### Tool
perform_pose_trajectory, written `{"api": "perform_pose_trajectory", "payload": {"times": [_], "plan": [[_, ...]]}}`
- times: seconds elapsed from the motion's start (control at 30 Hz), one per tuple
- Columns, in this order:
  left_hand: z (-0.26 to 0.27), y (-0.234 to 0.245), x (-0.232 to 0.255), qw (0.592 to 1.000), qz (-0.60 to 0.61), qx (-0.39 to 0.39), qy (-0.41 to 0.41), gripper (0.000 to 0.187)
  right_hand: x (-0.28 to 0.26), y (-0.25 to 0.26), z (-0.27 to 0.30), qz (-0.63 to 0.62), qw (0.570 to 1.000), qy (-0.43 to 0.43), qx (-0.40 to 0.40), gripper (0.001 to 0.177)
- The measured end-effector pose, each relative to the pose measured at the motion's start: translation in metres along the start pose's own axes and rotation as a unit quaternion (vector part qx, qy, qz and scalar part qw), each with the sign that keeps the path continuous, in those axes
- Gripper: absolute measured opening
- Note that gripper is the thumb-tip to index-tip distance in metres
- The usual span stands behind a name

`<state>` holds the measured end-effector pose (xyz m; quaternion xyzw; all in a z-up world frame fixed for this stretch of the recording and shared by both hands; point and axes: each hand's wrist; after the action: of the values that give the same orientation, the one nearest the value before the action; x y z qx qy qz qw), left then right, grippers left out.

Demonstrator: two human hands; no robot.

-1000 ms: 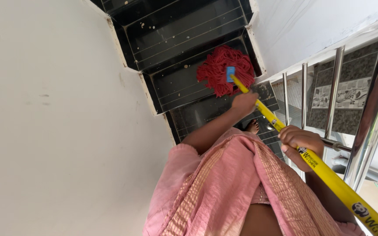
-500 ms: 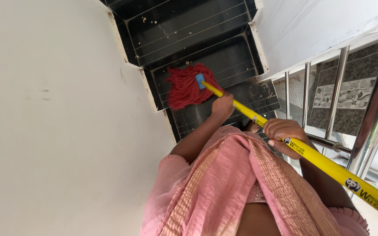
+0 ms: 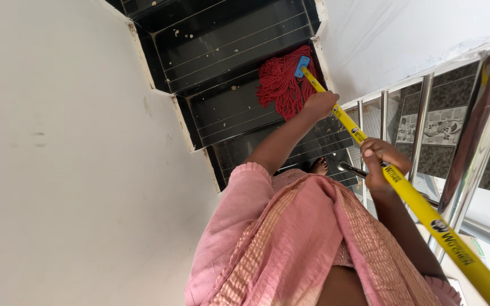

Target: The person cleans a set of dark-colored stairs using a red mop with a yellow handle, moving the mop across each step one by one.

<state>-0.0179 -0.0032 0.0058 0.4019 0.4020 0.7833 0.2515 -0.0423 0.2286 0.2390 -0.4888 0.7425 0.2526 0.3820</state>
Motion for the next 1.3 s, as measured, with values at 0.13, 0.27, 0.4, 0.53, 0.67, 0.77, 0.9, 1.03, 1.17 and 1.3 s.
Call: {"api": "perform_pose_trajectory", "payload": {"times": [0.13,0.27,0.4,0.53,0.67,0.77,0.9,1.03,1.17,1.3], "plan": [[0.008,-0.017,-0.007,0.997,-0.044,-0.049,-0.040,0.019,-0.025,-0.012,0.019,0.086,0.994,-0.059,-0.023,0.019],[0.033,-0.025,0.024,0.988,-0.068,-0.083,-0.114,0.021,-0.050,0.007,0.023,0.002,0.998,-0.053,-0.034,0.016],[0.079,-0.014,0.064,0.988,-0.049,-0.112,-0.091,0.024,-0.078,0.041,0.025,0.009,0.988,-0.122,-0.098,0.032],[0.128,-0.007,0.048,0.999,0.015,-0.026,-0.031,0.025,-0.070,0.035,0.028,-0.016,0.982,-0.062,-0.176,0.031],[0.163,-0.024,-0.002,0.995,0.041,0.039,0.077,0.020,-0.056,-0.002,0.022,-0.041,0.955,-0.018,-0.293,0.032],[0.190,-0.033,-0.032,0.987,0.050,0.074,0.134,0.020,-0.040,-0.017,0.007,-0.091,0.934,0.000,-0.345,0.030],[0.204,-0.033,-0.025,0.978,0.085,0.047,0.186,0.017,-0.039,-0.014,0.001,-0.146,0.930,-0.057,-0.333,0.031],[0.181,-0.024,0.000,0.986,0.090,0.037,0.135,0.021,-0.058,0.007,-0.008,-0.103,0.944,-0.046,-0.310,0.026],[0.117,-0.021,0.003,0.988,0.098,0.090,0.084,0.022,-0.028,0.010,-0.005,-0.039,0.962,-0.020,-0.271,0.032],[0.045,-0.015,-0.013,0.991,0.081,0.097,0.052,0.017,0.004,0.012,-0.002,-0.008,0.983,-0.025,-0.182,0.031]]}}
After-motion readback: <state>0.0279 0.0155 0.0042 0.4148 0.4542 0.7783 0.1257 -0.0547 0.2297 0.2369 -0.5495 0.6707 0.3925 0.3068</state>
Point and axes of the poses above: each hand's wrist, its own z-axis away from the middle knuckle, its own y-axis out of the back of the hand, x = y × z, and after that the axes turned 8 degrees about -x, right-handed
